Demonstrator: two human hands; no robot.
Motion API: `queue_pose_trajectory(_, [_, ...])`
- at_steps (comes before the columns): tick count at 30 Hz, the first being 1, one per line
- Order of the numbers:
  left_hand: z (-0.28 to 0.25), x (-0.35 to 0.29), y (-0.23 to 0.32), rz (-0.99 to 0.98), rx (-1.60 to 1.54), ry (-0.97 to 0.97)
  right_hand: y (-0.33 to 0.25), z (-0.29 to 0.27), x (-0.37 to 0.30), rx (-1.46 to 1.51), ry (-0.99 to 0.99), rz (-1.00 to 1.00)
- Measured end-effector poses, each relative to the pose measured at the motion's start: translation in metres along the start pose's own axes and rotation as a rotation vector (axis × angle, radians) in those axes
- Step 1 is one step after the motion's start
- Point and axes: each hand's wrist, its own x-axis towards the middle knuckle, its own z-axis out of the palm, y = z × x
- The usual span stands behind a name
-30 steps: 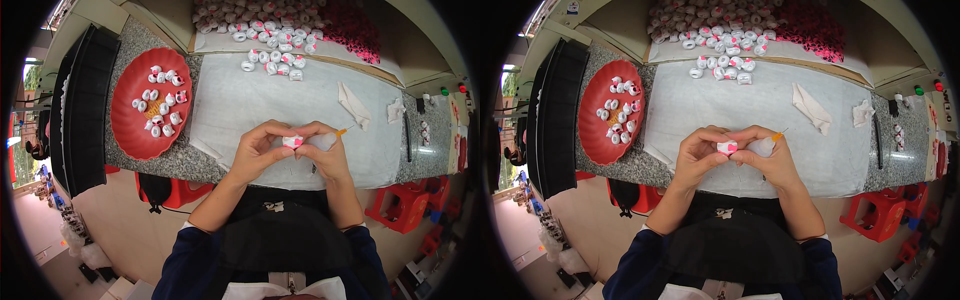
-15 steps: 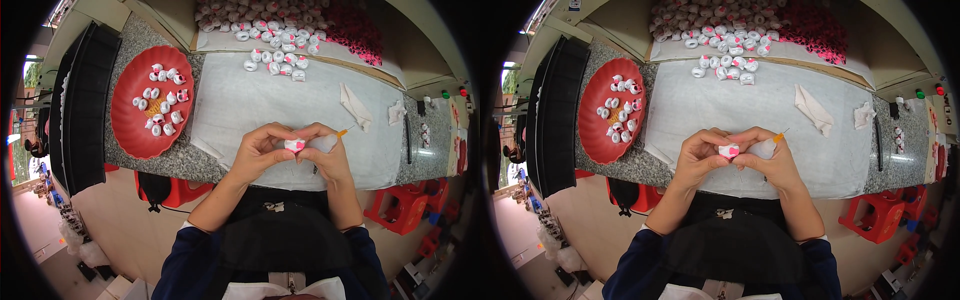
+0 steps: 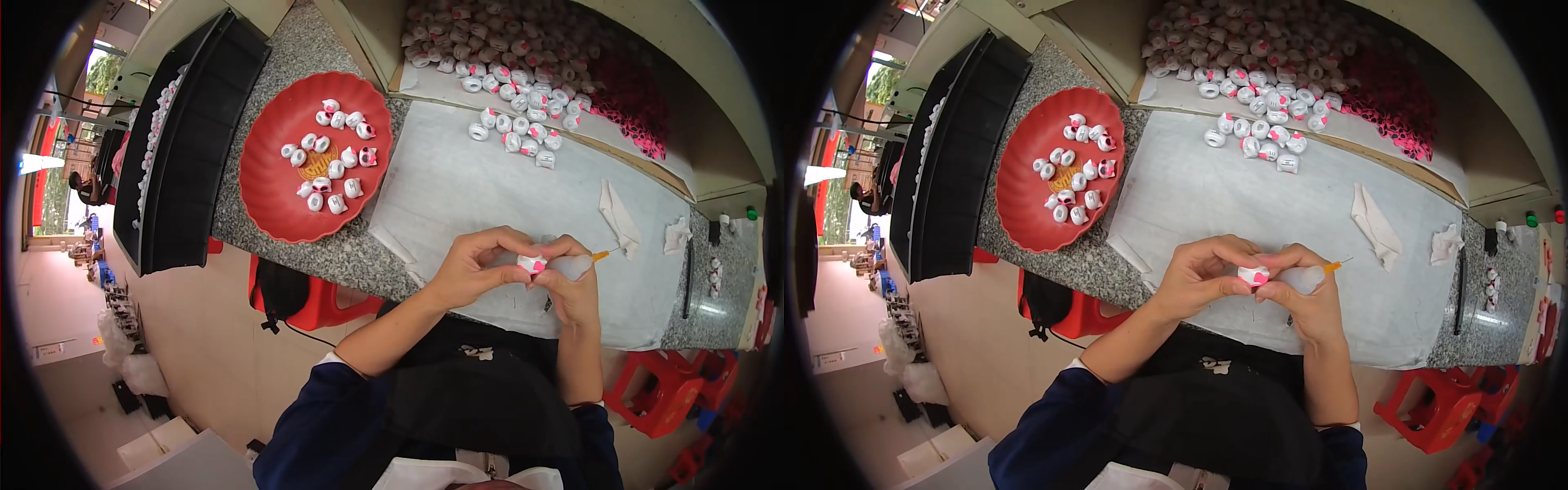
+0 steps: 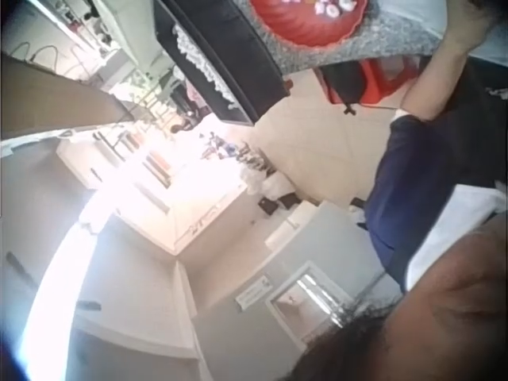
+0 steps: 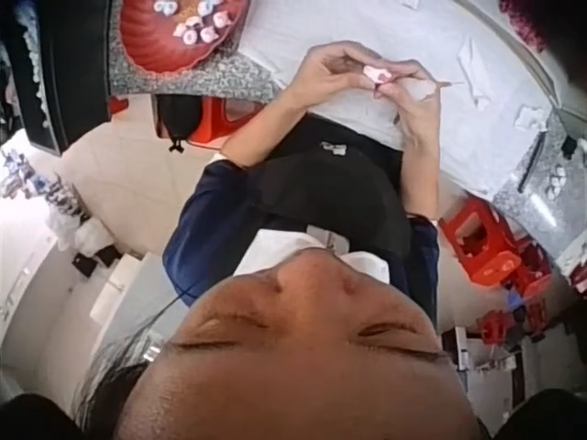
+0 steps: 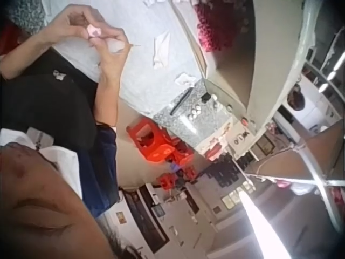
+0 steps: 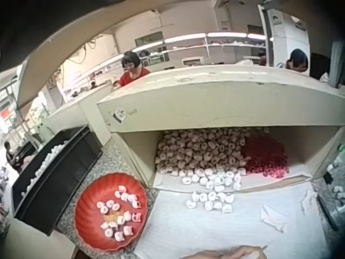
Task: Gluing small pink bows onto white Hello Kitty toy heads at a factory workbench.
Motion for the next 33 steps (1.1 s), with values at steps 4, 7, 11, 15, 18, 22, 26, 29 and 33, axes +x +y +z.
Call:
queue_pose_trajectory(4, [0.008, 0.002, 0.004, -0.029, 0.042, 0.076, 0.001, 0.003, 0.002, 0.013, 0.062, 0.011])
queue_pose_trajectory(7, [0.002, 0.001, 0.02, 0.063, 0.299, 0.173, -0.007, 0.011, 0.007, -0.052, 0.086, 0.006])
queue_pose_trajectory(11, [-0.046, -0.001, 0.07, 0.265, 0.785, 0.554, -0.019, -0.006, 0.002, -0.126, 0.223, -0.16])
queue_pose_trajectory(15, [-0.076, -0.003, 0.097, 0.243, 1.573, 0.662, -0.026, -0.022, -0.006, -0.068, 0.278, -0.174])
queue_pose_trajectory(18, [-0.061, 0.021, 0.091, 0.329, 1.677, 0.489, -0.023, -0.025, -0.007, -0.092, 0.299, -0.167])
queue_pose_trajectory(22, [-0.019, 0.077, 0.047, 0.462, 1.547, -0.091, -0.024, -0.021, -0.007, -0.073, 0.217, -0.179])
queue_pose_trajectory(26, [-0.018, 0.109, -0.005, 0.431, 1.633, -0.291, -0.021, -0.023, -0.008, -0.055, 0.213, -0.201])
queue_pose_trajectory(29, [-0.022, 0.115, -0.009, 0.46, 1.711, -0.336, -0.021, -0.024, -0.01, -0.052, 0.241, -0.227])
queue_pose_trajectory(33, [-0.006, 0.088, 0.02, 0.366, 1.29, -0.011, -0.022, -0.021, -0.009, -0.067, 0.281, -0.3])
